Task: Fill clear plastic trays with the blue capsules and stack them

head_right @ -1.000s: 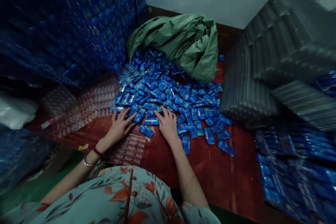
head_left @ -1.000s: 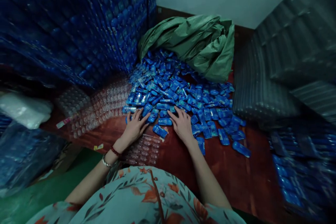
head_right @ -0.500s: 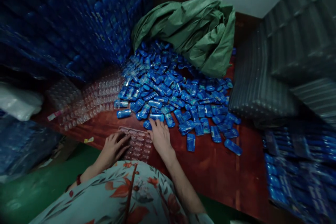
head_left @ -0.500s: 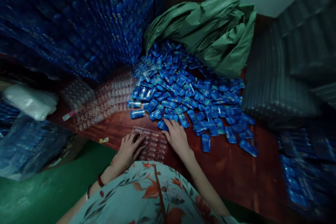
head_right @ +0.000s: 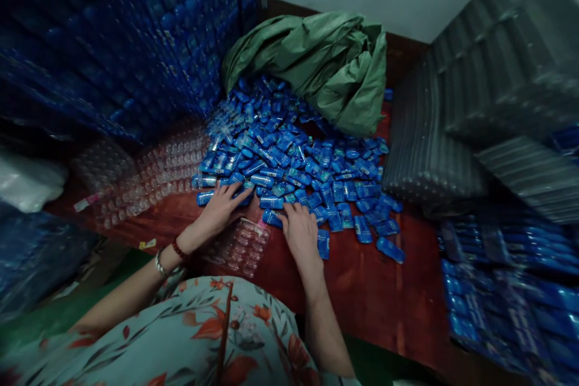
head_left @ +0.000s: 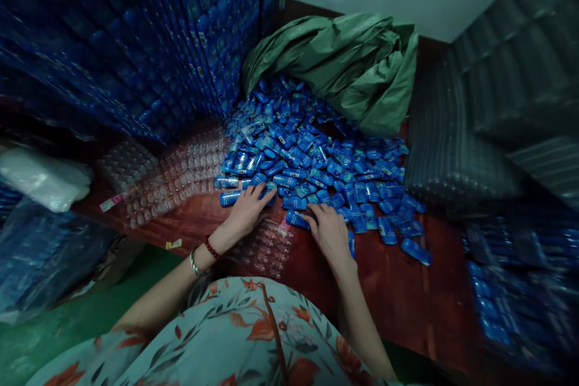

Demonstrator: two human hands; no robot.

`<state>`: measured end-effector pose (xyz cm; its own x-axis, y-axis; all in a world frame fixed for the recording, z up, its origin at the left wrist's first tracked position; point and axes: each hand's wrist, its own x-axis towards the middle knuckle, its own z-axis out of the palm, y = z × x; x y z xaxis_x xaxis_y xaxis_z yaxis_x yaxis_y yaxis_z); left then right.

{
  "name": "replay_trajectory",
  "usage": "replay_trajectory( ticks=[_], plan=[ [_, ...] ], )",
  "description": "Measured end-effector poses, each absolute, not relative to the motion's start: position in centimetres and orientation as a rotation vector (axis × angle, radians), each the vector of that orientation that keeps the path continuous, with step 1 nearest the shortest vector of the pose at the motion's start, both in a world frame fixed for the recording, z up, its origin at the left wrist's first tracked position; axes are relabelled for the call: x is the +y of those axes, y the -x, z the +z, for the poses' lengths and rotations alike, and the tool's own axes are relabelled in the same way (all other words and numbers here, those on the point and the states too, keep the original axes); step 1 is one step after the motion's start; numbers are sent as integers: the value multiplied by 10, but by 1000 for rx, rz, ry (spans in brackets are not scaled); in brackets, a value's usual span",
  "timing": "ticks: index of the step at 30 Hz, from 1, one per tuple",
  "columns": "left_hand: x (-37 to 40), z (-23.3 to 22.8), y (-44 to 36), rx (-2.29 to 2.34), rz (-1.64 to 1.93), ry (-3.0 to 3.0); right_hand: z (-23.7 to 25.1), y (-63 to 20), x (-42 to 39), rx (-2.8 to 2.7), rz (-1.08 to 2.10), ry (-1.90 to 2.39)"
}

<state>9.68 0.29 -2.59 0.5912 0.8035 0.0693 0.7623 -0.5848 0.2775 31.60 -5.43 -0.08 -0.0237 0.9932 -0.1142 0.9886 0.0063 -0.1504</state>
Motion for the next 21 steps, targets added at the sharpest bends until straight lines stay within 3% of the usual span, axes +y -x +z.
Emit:
replay_trajectory(
  ticks=[5,15,21],
  plan=[
    [19,-42,-102,1163,320,-2615,2,-323,-40,-2026,305,2183],
    [-9,-20,-62,1239,888,-2129,-15,-302,-30,-2146,426,2128],
    [-33,-13,-51,1320,801,-1813,-20,-298,-21,-2200,415,2160]
  ],
)
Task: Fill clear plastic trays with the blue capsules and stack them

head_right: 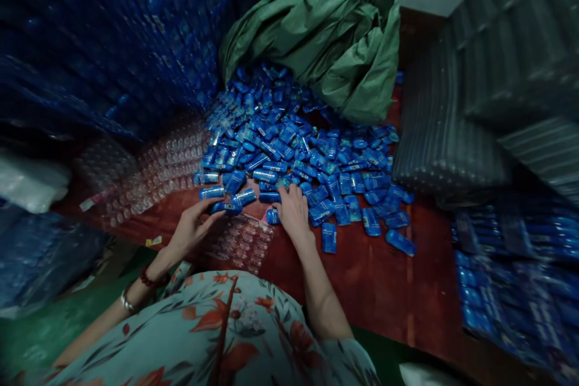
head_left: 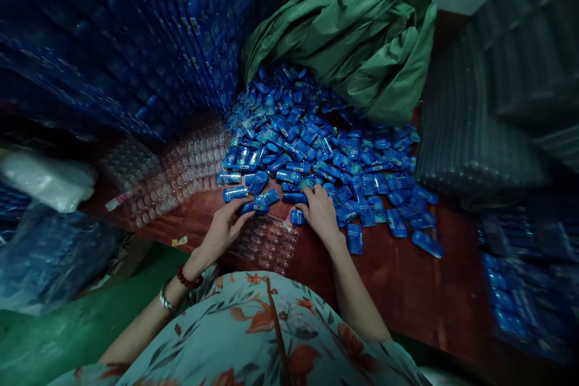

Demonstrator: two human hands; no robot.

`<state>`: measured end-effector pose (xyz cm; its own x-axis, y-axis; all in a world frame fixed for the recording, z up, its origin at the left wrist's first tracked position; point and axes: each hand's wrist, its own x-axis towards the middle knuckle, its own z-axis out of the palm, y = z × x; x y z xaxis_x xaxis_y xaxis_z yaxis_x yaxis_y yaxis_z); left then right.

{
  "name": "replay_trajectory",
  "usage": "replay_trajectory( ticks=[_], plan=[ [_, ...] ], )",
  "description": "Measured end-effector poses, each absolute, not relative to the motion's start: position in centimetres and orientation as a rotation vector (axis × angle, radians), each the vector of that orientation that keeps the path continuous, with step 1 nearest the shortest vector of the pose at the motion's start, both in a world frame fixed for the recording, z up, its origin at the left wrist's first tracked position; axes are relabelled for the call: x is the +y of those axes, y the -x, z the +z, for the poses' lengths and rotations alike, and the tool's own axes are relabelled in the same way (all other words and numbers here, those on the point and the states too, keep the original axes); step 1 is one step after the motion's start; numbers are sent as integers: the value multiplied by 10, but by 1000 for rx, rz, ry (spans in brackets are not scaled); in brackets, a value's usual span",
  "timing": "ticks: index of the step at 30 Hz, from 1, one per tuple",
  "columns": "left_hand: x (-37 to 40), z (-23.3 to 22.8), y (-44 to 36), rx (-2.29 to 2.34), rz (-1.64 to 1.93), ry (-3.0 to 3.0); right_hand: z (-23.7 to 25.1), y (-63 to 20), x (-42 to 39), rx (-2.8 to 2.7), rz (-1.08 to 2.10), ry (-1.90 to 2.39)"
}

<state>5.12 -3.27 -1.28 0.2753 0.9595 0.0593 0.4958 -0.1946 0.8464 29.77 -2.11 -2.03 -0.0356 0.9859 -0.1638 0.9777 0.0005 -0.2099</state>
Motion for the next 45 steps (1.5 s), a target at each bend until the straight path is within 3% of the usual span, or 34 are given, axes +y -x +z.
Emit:
replay_trajectory(
  ticks=[7,15,26,33,41,45],
  plan=[
    [-32,-23,-56,1363,804,-1682,-15,-308,-36,-1843,670,1843],
    [-27,-18,-53,1114,738,-2180,-7,-299,-77,-1428,1085,1732],
    [-38,-24,-46,922,476,-2549,-17,-271,-98,-2143,495,1807],
    [-43,-20,-61,951,185,-2668,8,-255,-88,-2507,234,1847],
    [-45,-22,-74,1009,191,-2607,9,-237,-80,-2549,206,1830],
    [-33,-12,-58,931,373,-2456,3,-259,-85,-2396,363,1800]
  ],
)
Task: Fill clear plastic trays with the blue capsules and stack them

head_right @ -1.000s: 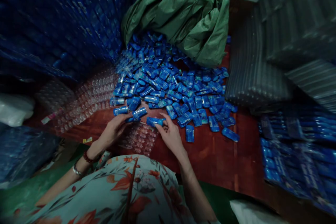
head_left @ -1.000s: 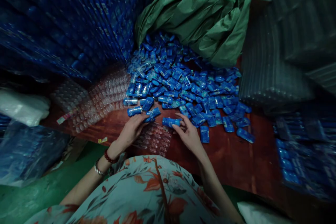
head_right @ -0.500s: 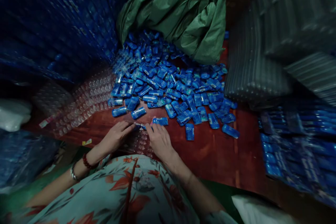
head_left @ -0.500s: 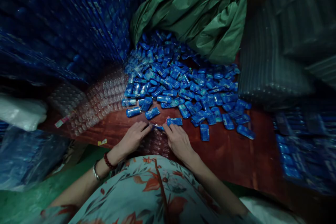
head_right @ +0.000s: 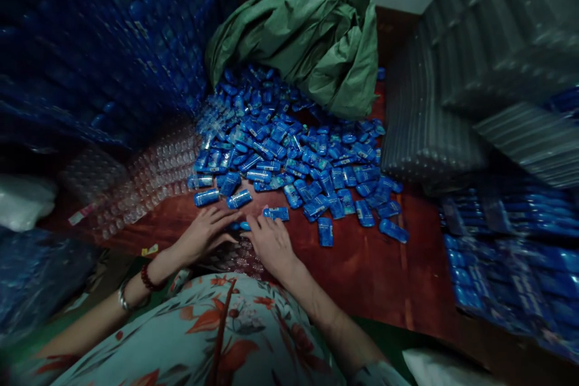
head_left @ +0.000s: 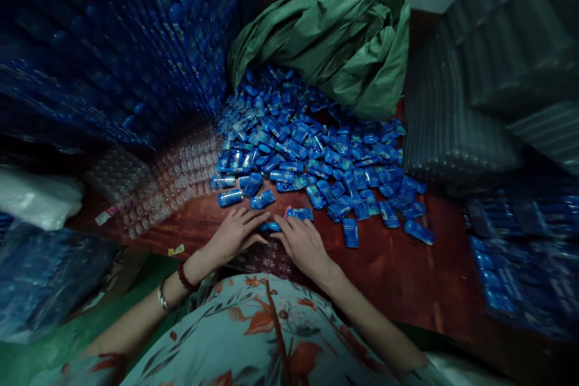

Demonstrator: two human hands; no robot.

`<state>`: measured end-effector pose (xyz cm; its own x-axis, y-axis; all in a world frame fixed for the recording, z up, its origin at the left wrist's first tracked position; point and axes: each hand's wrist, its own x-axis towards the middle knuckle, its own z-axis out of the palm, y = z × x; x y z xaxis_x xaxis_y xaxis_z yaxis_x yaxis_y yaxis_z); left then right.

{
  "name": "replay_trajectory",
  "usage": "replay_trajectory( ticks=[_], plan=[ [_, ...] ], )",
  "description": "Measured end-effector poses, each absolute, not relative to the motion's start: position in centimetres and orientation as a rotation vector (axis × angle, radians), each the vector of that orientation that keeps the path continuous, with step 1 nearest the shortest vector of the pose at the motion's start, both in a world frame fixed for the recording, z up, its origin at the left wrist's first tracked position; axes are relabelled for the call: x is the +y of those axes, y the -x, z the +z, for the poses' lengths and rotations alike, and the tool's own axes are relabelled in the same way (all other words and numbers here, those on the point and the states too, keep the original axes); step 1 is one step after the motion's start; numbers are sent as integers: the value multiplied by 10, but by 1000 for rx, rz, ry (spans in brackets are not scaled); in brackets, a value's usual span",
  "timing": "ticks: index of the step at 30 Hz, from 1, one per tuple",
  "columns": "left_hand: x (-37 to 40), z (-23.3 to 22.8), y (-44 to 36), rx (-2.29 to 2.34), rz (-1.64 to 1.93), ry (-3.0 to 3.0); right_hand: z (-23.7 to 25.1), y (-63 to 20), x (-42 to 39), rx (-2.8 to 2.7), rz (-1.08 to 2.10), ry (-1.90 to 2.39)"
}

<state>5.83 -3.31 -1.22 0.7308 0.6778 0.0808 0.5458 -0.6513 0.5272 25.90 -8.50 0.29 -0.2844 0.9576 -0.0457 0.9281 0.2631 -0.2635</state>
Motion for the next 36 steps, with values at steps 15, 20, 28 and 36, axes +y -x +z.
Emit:
replay_trajectory(
  ticks=[15,20,28,36],
  plan=[
    [8,-31,-76,1364,461,-2358,-13,-311,-69,-2245,308,2116],
    [-37,-7,-27,1385,716,-2110,-6,-319,-110,-1707,612,1890],
    [-92,-7,-27,1332,729,-2239,-33,-268,-139,-1571,825,1596],
    [-80,-30,-34,1022,800,-2415,-36,-266,-121,-2231,376,1582]
  ],
)
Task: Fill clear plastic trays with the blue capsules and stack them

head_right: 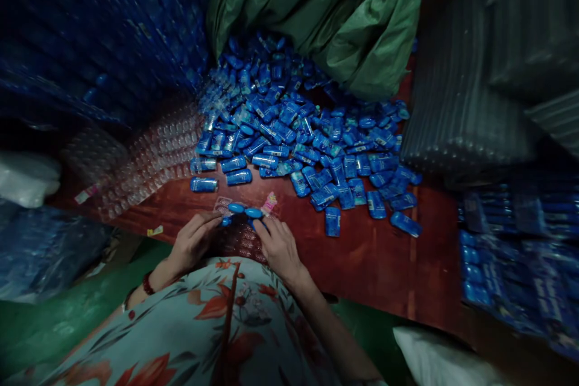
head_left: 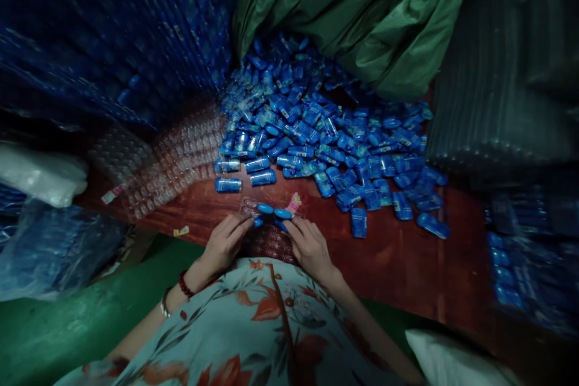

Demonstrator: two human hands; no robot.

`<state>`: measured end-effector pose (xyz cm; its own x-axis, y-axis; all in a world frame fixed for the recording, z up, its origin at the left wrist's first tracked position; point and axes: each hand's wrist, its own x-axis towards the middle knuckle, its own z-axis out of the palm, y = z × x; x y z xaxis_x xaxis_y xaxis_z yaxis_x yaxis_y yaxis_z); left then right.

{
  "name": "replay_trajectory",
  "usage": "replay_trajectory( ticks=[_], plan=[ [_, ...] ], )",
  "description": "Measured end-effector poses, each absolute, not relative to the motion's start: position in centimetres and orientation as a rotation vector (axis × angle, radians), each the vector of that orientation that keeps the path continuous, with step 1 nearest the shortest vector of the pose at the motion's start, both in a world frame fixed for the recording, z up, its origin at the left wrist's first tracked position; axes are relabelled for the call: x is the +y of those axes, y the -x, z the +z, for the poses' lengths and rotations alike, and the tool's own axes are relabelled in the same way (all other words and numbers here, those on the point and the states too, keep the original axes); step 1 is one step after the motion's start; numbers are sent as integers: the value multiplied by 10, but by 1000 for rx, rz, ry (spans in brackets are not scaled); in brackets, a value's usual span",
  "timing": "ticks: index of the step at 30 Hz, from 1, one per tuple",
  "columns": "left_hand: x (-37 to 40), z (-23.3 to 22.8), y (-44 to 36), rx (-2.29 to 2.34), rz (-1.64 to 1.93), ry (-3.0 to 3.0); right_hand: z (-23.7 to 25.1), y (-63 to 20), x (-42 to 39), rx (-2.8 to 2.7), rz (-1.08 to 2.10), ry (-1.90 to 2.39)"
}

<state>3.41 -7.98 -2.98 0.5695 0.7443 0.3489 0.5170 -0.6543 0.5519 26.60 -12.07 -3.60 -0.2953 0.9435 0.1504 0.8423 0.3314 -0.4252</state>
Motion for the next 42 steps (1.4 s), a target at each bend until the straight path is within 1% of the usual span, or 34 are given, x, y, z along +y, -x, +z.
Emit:
replay_trajectory(
  ticks=[8,12,15,17,19,22,24,26,28,29,31,34,37,40,42],
  plan=[
    [-58,-38,-32,765,691,-2636,0,-244,-107,-2562,148,1733],
    [-49,-29,-39,700,511,-2733,5,-231,-95,-2708,91,1753],
    [-48,-23,-45,712,393,-2788,1,-229,-90,-2713,46,1744],
    [-50,-21,-48,754,348,-2824,-4,-231,-93,-2655,19,1731],
    [-53,-22,-48,827,380,-2853,-9,-236,-100,-2538,5,1699],
    [-59,-27,-43,902,551,-2838,-16,-247,-116,-2263,51,1669],
    [-59,-32,-36,1001,748,-2722,-21,-258,-129,-2040,111,1729],
    [-54,-37,-28,1301,963,-2476,-24,-276,-139,-1805,119,1869],
    [-44,-43,-22,1668,1059,-2166,-25,-299,-146,-1587,64,2102],
    [-38,-45,-20,1799,1038,-2050,-25,-311,-148,-1504,32,2238],
    [-27,-48,-19,1908,923,-1947,-24,-334,-147,-1406,16,2512],
    [-16,-51,-23,1936,772,-1910,-24,-353,-140,-1406,138,2756],
    [-14,-54,-27,1922,731,-1903,-24,-353,-133,-1561,278,2746],
    [-19,-58,-29,1858,759,-1972,-18,-343,-133,-1728,198,2688],
    [-23,-61,-30,1812,749,-2046,-13,-337,-135,-1730,191,2580]
  ],
)
